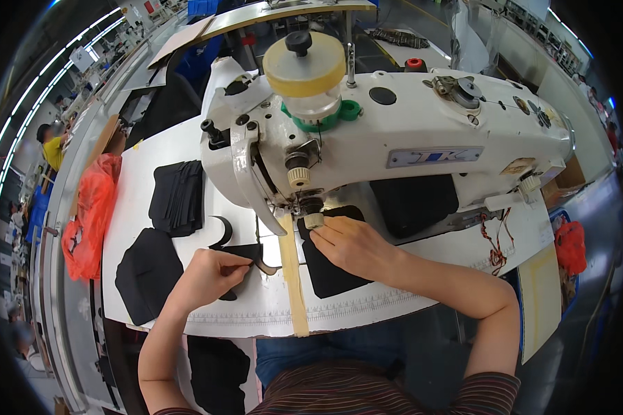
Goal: The person joins black fabric pieces together using an industrial sewing machine.
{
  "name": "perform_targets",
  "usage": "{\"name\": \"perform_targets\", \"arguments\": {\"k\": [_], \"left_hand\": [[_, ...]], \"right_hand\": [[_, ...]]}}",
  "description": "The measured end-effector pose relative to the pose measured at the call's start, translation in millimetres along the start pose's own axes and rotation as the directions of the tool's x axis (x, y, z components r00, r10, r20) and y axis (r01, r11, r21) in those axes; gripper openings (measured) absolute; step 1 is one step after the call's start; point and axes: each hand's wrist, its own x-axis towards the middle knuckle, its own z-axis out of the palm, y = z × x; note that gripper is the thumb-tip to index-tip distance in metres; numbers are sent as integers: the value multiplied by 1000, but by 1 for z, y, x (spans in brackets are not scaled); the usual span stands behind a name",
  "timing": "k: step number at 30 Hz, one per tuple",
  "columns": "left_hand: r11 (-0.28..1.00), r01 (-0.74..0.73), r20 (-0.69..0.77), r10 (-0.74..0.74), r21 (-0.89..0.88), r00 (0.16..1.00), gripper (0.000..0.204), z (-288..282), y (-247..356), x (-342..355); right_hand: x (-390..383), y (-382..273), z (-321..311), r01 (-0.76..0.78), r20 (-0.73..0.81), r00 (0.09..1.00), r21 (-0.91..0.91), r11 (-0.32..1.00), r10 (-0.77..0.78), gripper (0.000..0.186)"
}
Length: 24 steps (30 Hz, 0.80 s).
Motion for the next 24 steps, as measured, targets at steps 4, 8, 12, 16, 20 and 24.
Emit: {"name": "perform_targets", "arguments": {"k": [4, 8, 12, 16, 20, 24], "left_hand": [[976, -179, -167, 199, 127, 966, 27, 2, 2, 2], [789, 21, -505, 373, 614, 778, 34, 6, -11, 21], [984, -177, -168, 172, -12, 971, 32, -4, -27, 38], [935, -79, 89, 117, -345, 989, 33, -2, -33, 43], [965, -220, -163, 242, 139, 957, 39, 7, -9, 39], [970, -230, -73, 225, -74, 972, 37, 4, -7, 36]], "right_hand": [[2, 9, -4, 21, 33, 999, 142, 990, -26, 25], [16, 11, -19, 6, 175, 984, 192, 981, -40, 28], [18, 12, -14, 8, 304, 952, 82, 997, -32, 31], [15, 8, 2, 85, 161, 985, -102, 991, -68, 28], [10, 13, 16, 13, -32, 999, -102, 995, -17, 20], [12, 14, 13, -9, 7, 1000, -44, 999, 10, 13]]}}
